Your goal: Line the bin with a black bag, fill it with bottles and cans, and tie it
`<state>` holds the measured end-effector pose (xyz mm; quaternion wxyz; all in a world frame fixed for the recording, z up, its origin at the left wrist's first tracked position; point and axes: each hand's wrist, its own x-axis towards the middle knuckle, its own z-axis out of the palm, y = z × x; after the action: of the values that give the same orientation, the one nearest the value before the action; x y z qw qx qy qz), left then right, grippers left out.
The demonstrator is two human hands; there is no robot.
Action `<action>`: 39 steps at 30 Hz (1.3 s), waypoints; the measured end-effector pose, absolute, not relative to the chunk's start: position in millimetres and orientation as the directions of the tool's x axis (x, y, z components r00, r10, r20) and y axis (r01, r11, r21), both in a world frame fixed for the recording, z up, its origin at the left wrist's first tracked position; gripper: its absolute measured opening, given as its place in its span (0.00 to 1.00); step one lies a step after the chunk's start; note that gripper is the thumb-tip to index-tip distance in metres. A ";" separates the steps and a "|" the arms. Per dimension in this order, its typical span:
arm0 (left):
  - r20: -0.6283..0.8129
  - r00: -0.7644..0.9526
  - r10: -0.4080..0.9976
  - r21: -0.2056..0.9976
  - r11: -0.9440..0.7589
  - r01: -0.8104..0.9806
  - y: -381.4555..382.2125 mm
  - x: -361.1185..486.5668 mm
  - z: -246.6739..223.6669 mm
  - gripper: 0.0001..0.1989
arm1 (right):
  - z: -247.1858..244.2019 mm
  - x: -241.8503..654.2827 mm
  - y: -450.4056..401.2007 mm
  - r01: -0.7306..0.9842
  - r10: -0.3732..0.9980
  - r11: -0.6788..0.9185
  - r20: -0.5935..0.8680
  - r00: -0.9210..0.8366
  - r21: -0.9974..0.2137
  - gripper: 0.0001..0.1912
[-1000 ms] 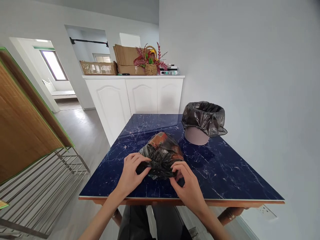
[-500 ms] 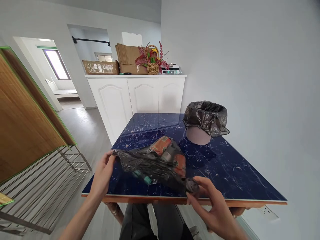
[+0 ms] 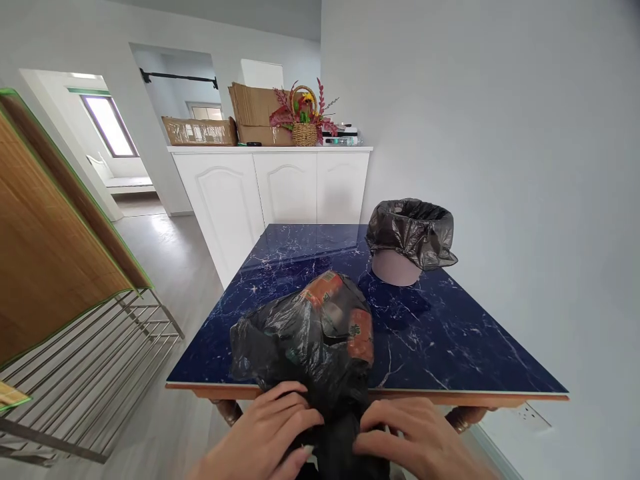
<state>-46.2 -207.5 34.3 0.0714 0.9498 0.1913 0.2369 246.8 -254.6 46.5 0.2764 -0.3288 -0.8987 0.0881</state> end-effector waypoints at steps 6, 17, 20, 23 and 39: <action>0.397 0.749 0.530 0.198 -0.846 0.494 -212.6 -74.6 28.8 0.11 | 36.2 239.0 -252.7 0.567 0.711 0.702 0.380 -0.592 -0.431 0.11; 0.406 0.784 0.469 0.058 -0.870 0.490 -232.0 -68.9 20.1 0.07 | 24.5 180.5 -205.2 0.860 0.853 0.504 0.201 -0.481 -0.081 0.09; 0.429 0.764 0.481 0.100 -0.866 0.489 -236.0 -65.3 26.1 0.08 | 40.0 193.1 -206.2 0.835 0.856 0.467 0.385 -0.345 -0.289 0.05; 0.437 0.761 0.479 0.140 -0.872 0.469 -236.5 -57.3 34.5 0.12 | 55.7 203.1 -211.0 0.746 0.811 0.493 0.548 -0.206 -0.448 0.08; 0.723 0.414 0.553 -0.070 -0.538 0.840 -203.6 -52.1 50.7 0.11 | 62.2 208.6 -215.9 0.349 0.834 0.547 0.529 -0.156 -0.761 0.08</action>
<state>-52.1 -203.6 50.7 -0.2174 0.8122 0.4289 0.3303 208.6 -215.9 62.2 0.5036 -0.4104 -0.7211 0.2408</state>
